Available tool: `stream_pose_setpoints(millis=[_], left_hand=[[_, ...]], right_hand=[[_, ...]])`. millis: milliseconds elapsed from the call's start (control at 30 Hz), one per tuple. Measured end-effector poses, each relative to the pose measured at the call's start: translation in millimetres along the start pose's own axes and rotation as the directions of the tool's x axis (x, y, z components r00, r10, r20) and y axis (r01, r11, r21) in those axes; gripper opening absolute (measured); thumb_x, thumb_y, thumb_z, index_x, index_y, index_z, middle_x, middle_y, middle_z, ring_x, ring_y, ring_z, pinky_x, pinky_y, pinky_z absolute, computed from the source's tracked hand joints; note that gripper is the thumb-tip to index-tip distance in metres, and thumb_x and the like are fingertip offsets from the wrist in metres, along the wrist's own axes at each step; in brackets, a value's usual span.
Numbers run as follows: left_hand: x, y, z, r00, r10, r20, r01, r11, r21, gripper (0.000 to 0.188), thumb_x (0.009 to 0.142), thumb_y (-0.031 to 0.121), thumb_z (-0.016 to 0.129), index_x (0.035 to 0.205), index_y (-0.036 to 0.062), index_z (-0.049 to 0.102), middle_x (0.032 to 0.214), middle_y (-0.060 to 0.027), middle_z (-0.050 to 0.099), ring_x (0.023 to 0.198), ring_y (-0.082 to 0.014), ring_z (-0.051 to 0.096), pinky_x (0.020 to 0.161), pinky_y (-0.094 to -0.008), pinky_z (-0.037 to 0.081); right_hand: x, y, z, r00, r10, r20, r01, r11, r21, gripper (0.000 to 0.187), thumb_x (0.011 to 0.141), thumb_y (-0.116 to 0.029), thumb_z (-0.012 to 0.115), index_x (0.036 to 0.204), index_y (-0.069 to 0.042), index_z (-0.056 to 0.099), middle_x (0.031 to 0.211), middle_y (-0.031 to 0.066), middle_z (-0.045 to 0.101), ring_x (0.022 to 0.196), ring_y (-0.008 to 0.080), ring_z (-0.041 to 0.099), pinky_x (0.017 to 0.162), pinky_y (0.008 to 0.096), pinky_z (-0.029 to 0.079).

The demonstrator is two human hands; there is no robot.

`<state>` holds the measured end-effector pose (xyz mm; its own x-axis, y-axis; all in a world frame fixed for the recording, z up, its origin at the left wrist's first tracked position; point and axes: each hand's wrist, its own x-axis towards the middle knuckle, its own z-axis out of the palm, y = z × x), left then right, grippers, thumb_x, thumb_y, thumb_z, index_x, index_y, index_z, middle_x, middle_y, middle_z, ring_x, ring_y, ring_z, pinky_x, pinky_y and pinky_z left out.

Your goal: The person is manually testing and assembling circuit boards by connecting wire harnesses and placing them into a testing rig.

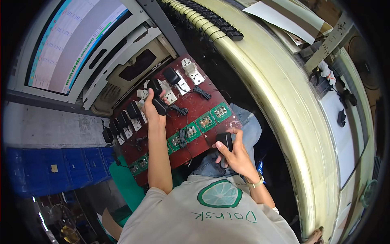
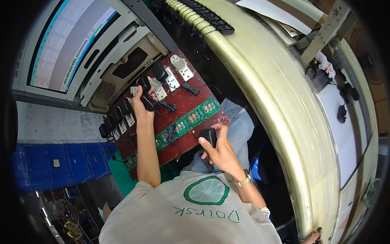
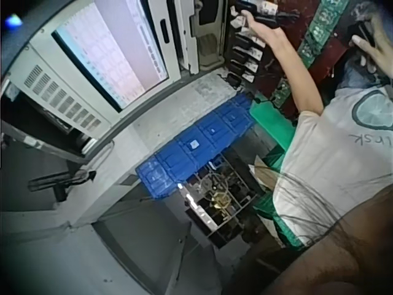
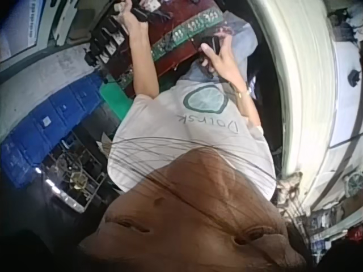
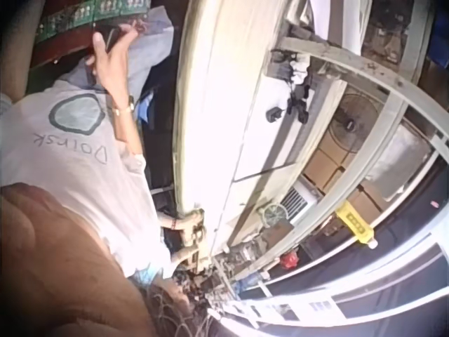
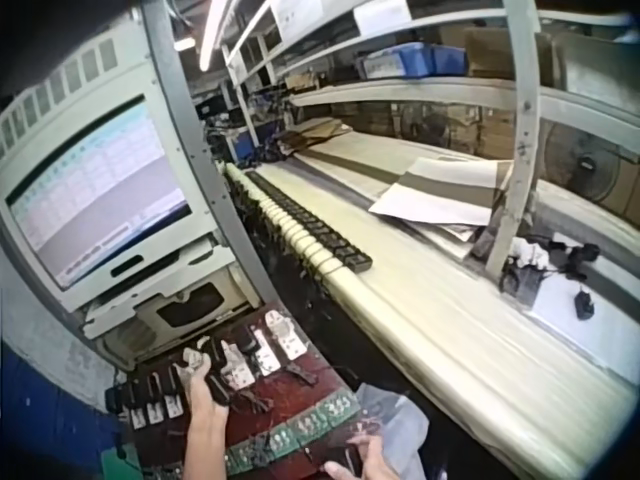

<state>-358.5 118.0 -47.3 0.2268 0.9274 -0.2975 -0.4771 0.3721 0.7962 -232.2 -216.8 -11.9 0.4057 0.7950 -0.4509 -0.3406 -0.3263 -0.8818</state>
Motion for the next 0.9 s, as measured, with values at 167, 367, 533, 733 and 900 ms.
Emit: stream_pose_setpoints(millis=[167, 367, 533, 733, 900], left_hand=[[-6.0, -7.9, 11.8, 0.996, 0.045, -0.078, -0.025, 0.971, 0.238, 0.046, 0.109, 0.033, 0.069, 0.124, -0.0101, 0.062, 0.103, -0.0216, 0.073, 0.068, -0.0218, 0.067, 0.057, -0.0312, 0.056], [-29.0, -6.3, -4.2, 0.945, 0.229, -0.232, -0.153, 0.941, 0.303, 0.063, 0.108, 0.049, 0.069, 0.124, -0.0085, 0.049, 0.098, -0.0194, 0.067, 0.081, -0.0290, 0.077, 0.073, -0.0441, 0.069], [-96.2, 20.1, 1.6, 0.821, 0.398, -0.409, -0.393, 0.914, 0.101, 0.051, 0.112, 0.052, 0.059, 0.110, 0.0011, 0.057, 0.096, -0.0155, 0.063, 0.082, -0.0272, 0.074, 0.086, -0.0498, 0.068], [-166.2, 32.5, -30.1, 0.968, -0.252, 0.001, 0.242, 0.925, -0.293, 0.066, 0.108, 0.073, 0.048, 0.099, 0.0083, 0.062, 0.090, -0.0132, 0.065, 0.079, -0.0269, 0.067, 0.085, -0.0552, 0.064], [-248.8, 7.6, -57.5, 0.713, -0.651, 0.260, 0.694, 0.707, -0.136, 0.067, 0.110, 0.071, 0.044, 0.097, 0.0073, 0.062, 0.093, -0.0169, 0.068, 0.082, -0.0302, 0.070, 0.088, -0.0594, 0.064]], right_hand=[[3.1, 4.9, -7.8, 0.976, -0.193, 0.099, 0.186, 0.980, 0.070, 0.053, 0.111, -0.014, 0.064, 0.160, -0.003, 0.047, 0.120, 0.0155, 0.067, 0.074, 0.0175, 0.072, 0.066, 0.0259, 0.061], [84.4, -66.6, -0.8, 0.969, -0.224, -0.101, 0.244, 0.921, 0.304, 0.044, 0.114, -0.023, 0.059, 0.153, -0.001, 0.057, 0.110, 0.0129, 0.071, 0.070, 0.0181, 0.071, 0.065, 0.0269, 0.064], [222.9, -106.7, 19.5, 0.922, -0.381, -0.063, 0.386, 0.905, 0.180, 0.039, 0.116, -0.030, 0.055, 0.145, -0.007, 0.068, 0.108, 0.0093, 0.071, 0.068, 0.0131, 0.064, 0.056, 0.0220, 0.049], [281.7, -115.8, 49.6, 0.926, -0.360, -0.112, 0.352, 0.932, -0.089, 0.042, 0.114, -0.032, 0.055, 0.140, -0.004, 0.070, 0.103, 0.0123, 0.075, 0.073, 0.0194, 0.072, 0.063, 0.0297, 0.057], [300.7, -110.4, 62.1, 0.826, -0.544, -0.150, 0.399, 0.751, -0.526, 0.043, 0.112, -0.035, 0.056, 0.138, -0.004, 0.070, 0.108, 0.0184, 0.077, 0.079, 0.0332, 0.077, 0.071, 0.0407, 0.062]])
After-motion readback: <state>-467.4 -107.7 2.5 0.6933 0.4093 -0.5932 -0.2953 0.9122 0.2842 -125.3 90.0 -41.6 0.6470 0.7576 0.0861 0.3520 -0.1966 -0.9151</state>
